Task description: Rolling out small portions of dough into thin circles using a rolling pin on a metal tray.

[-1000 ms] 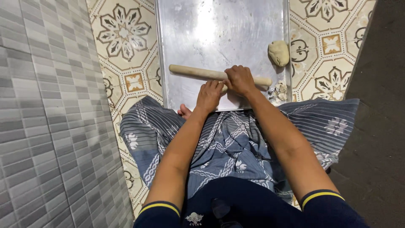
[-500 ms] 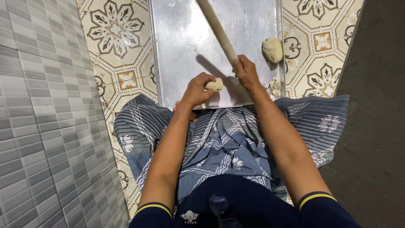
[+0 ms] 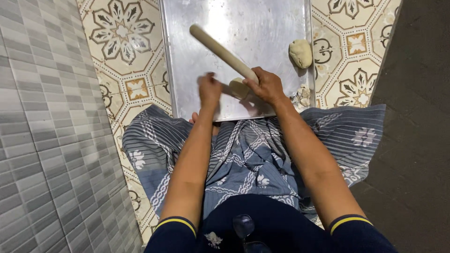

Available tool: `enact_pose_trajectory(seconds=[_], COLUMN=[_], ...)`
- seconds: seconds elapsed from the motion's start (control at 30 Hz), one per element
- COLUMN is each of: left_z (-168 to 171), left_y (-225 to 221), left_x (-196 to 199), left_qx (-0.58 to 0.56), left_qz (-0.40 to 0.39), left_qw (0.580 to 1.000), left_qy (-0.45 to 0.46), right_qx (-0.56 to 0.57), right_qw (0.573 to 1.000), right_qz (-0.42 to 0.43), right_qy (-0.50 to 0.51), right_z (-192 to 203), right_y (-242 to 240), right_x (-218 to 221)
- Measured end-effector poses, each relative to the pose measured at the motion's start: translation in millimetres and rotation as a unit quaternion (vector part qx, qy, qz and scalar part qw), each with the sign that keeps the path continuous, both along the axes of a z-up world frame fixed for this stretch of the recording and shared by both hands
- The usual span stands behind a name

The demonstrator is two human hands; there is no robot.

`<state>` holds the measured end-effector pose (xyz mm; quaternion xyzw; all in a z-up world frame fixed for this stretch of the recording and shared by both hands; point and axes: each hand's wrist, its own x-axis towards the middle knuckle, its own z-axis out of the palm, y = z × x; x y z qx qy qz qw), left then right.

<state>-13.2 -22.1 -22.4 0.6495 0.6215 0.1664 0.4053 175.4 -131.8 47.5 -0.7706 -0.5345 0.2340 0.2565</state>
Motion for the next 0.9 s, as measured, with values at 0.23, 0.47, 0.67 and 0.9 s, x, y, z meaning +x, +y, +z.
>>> enact_pose_trajectory(seconds=[0.23,0.47,0.67,0.9], left_z=[1.0,1.3,13.3,29.0], left_y=[25.0,-16.9,-5.3,15.7], left_x=[-29.6,-7.9,5.0,17.9], left_qx=[0.453,0.157,0.151,0.121], left_qz=[0.191,-0.174,-0.171,-0.191], left_qw=[0.855,0.953,0.946,0.939], left_qy=[-0.163,0.195,0.230,0.259], right_qx=[-0.006,-0.032,-0.083,-0.124], right_qw=[0.982,0.976,0.979,0.975], right_qz=[0.130,0.130,0.060,0.013], right_qy=[-0.137,-0.169,-0.178,-0.183], right_z=[-33.4,-51.7,-51.5,-40.0], right_y=[0.9,5.5,25.0,45.4], right_x=[0.1,-1.7,-10.9,-10.7])
